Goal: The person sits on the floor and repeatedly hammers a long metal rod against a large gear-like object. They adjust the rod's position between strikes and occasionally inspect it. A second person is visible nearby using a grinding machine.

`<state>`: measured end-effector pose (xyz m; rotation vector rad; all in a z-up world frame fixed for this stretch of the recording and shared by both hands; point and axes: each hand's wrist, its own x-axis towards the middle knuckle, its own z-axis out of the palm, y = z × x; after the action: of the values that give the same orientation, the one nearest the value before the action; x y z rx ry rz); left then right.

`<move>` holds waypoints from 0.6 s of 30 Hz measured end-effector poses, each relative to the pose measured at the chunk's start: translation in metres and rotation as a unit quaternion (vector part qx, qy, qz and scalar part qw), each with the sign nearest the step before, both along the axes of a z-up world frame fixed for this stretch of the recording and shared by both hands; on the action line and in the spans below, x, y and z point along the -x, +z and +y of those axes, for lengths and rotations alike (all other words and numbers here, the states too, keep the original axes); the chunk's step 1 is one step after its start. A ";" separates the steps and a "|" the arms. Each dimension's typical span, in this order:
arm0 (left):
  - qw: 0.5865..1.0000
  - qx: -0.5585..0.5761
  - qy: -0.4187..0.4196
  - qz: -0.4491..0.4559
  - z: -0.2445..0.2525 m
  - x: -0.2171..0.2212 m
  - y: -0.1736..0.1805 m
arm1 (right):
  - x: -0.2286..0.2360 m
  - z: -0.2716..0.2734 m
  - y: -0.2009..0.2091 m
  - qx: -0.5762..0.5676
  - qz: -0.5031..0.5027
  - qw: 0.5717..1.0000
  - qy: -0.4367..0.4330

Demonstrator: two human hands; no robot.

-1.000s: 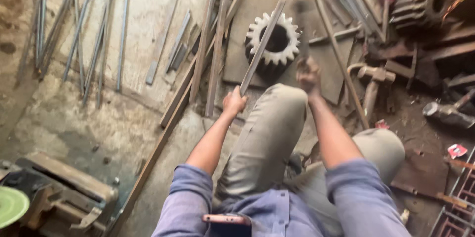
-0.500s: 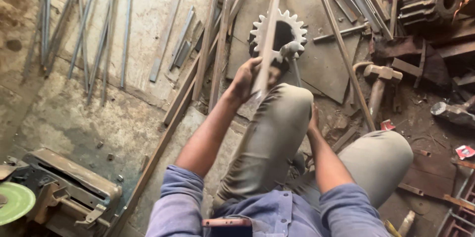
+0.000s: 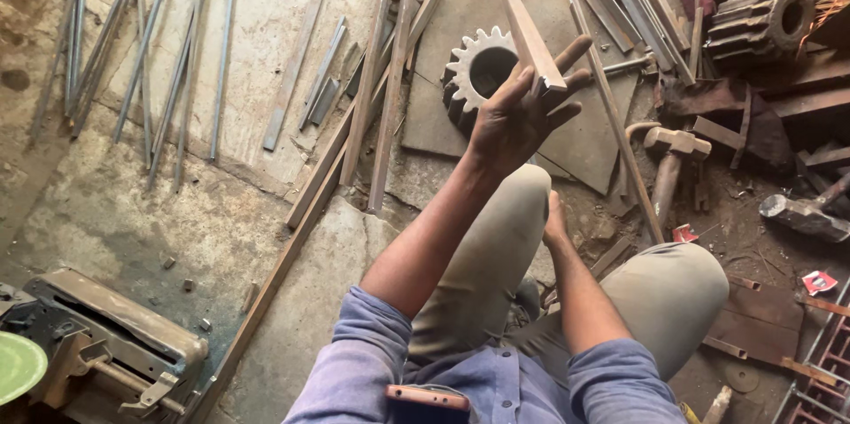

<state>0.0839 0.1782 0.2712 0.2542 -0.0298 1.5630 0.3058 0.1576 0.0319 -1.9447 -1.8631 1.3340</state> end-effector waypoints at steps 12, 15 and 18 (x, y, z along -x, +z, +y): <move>0.992 0.115 0.029 0.041 0.029 -0.009 -0.032 | -0.011 0.005 -0.018 -0.044 0.038 0.998 0.023; 0.990 0.122 0.028 0.066 0.027 -0.001 -0.040 | -0.019 0.009 -0.038 0.018 0.160 0.984 -0.073; 0.979 0.158 -0.005 0.131 0.015 0.027 -0.066 | -0.024 0.022 -0.047 -0.054 0.373 0.926 -0.032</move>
<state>0.0564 0.1929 0.2050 0.2056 0.4199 1.4893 0.3298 0.1799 -0.0151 -1.1647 -1.4310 1.5998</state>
